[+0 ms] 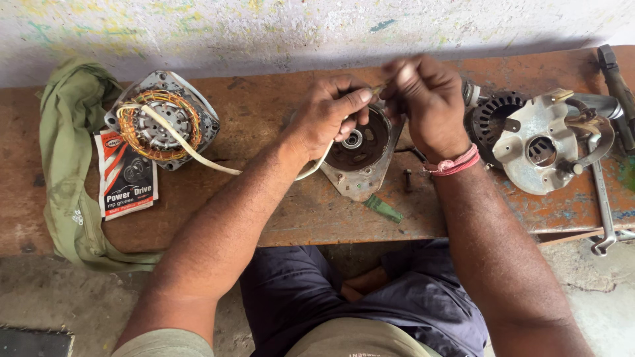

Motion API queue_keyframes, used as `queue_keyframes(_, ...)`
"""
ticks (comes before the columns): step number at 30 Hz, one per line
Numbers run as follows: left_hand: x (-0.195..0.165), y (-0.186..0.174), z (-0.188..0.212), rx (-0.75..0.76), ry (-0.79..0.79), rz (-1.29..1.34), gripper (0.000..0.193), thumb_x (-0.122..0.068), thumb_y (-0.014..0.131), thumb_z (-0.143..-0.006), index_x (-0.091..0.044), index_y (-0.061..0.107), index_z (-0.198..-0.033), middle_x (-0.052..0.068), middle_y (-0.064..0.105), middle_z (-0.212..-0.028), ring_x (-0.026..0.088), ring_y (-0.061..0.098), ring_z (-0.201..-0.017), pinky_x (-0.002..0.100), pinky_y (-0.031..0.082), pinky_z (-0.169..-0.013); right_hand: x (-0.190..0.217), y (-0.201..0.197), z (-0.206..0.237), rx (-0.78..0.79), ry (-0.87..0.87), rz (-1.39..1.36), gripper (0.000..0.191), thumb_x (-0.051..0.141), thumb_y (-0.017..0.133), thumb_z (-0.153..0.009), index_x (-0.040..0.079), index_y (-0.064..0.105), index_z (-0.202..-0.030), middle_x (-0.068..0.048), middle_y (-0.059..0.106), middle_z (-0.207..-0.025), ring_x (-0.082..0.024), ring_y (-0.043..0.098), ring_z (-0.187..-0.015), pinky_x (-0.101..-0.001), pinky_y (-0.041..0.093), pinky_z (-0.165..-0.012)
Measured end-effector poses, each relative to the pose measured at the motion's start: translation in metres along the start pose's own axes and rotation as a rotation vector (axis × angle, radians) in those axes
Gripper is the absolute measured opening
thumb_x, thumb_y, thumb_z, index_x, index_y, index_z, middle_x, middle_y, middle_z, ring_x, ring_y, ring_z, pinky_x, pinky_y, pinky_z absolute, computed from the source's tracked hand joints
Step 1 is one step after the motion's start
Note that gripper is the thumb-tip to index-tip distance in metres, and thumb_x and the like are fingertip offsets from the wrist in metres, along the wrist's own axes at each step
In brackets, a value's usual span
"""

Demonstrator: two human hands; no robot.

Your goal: The person cleans a motor housing with a cloth, then handles and routes a wire through the housing and a stator assembly. They wipe the wire and housing repeatedly and adjust the wire path between components.

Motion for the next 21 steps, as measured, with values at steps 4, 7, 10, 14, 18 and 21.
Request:
queue_keyframes(4, 0.002, 0.0, -0.002, -0.116, 0.192, -0.394, 0.017, -0.024, 0.068, -0.101, -0.009, 0.074, -0.094, -0.002, 0.063, -0.067, 0.005, 0.056, -0.057, 0.024, 0.052, -0.057, 0.0, 0.001, 0.001, 0.021, 0.07, 0.206, 0.012, 0.012, 0.064, -0.109, 0.004, 0.073, -0.107, -0.004, 0.07, -0.076, -0.008, 0.059, -0.055, -0.0221, 0.044, -0.046)
queue_keyframes(7, -0.001, 0.005, 0.001, -0.134, 0.377, -0.685, 0.023, -0.022, 0.067, -0.101, -0.007, 0.066, -0.085, -0.003, 0.064, -0.073, 0.005, 0.061, -0.068, 0.028, 0.052, -0.061, -0.004, 0.008, 0.001, 0.137, -0.111, 0.223, 0.006, 0.002, 0.072, -0.109, 0.001, 0.07, -0.104, -0.006, 0.07, -0.085, -0.009, 0.059, -0.065, -0.0237, 0.046, -0.056)
queue_keyframes(10, 0.004, 0.003, 0.0, -0.185, 0.144, -0.522, 0.024, -0.028, 0.064, -0.1, -0.01, 0.067, -0.084, -0.003, 0.061, -0.068, 0.007, 0.058, -0.061, 0.029, 0.051, -0.056, -0.009, 0.002, 0.0, 0.158, 0.044, 0.202, 0.005, 0.002, 0.068, -0.103, 0.002, 0.071, -0.107, -0.005, 0.074, -0.088, -0.008, 0.066, -0.067, -0.0226, 0.054, -0.057)
queue_keyframes(14, -0.002, 0.001, -0.001, -0.196, 0.162, -0.509, 0.03, -0.032, 0.064, -0.102, -0.007, 0.068, -0.084, -0.002, 0.065, -0.073, 0.008, 0.062, -0.068, 0.028, 0.053, -0.061, 0.003, 0.005, 0.004, 0.241, -0.109, 0.418, 0.011, 0.001, 0.07, -0.103, -0.002, 0.071, -0.113, -0.006, 0.073, -0.094, -0.008, 0.067, -0.08, -0.0225, 0.057, -0.072)
queue_keyframes(18, -0.008, -0.003, 0.002, -0.206, 0.17, -0.483, 0.032, -0.033, 0.065, -0.101, -0.006, 0.07, -0.085, -0.001, 0.067, -0.074, 0.008, 0.064, -0.07, 0.028, 0.054, -0.063, 0.018, 0.019, 0.009, 0.255, -0.25, 0.552, 0.019, 0.001, 0.074, -0.101, -0.003, 0.071, -0.119, -0.008, 0.076, -0.102, -0.011, 0.071, -0.091, -0.0243, 0.06, -0.079)
queue_keyframes(21, -0.01, -0.002, 0.002, -0.229, 0.152, -0.538, 0.03, -0.036, 0.066, -0.099, -0.009, 0.072, -0.086, -0.002, 0.07, -0.074, 0.007, 0.068, -0.069, 0.027, 0.057, -0.063, 0.025, 0.025, 0.011, 0.266, -0.22, 0.608, 0.027, 0.003, 0.078, -0.096, -0.002, 0.07, -0.121, -0.009, 0.075, -0.101, -0.011, 0.067, -0.082, -0.0249, 0.056, -0.071)
Point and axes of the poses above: each hand's wrist, its own z-axis away from the middle knuckle, its own y-axis out of the palm, x = y × z, the point moved 3 cm from there along -z, towards the middle knuckle
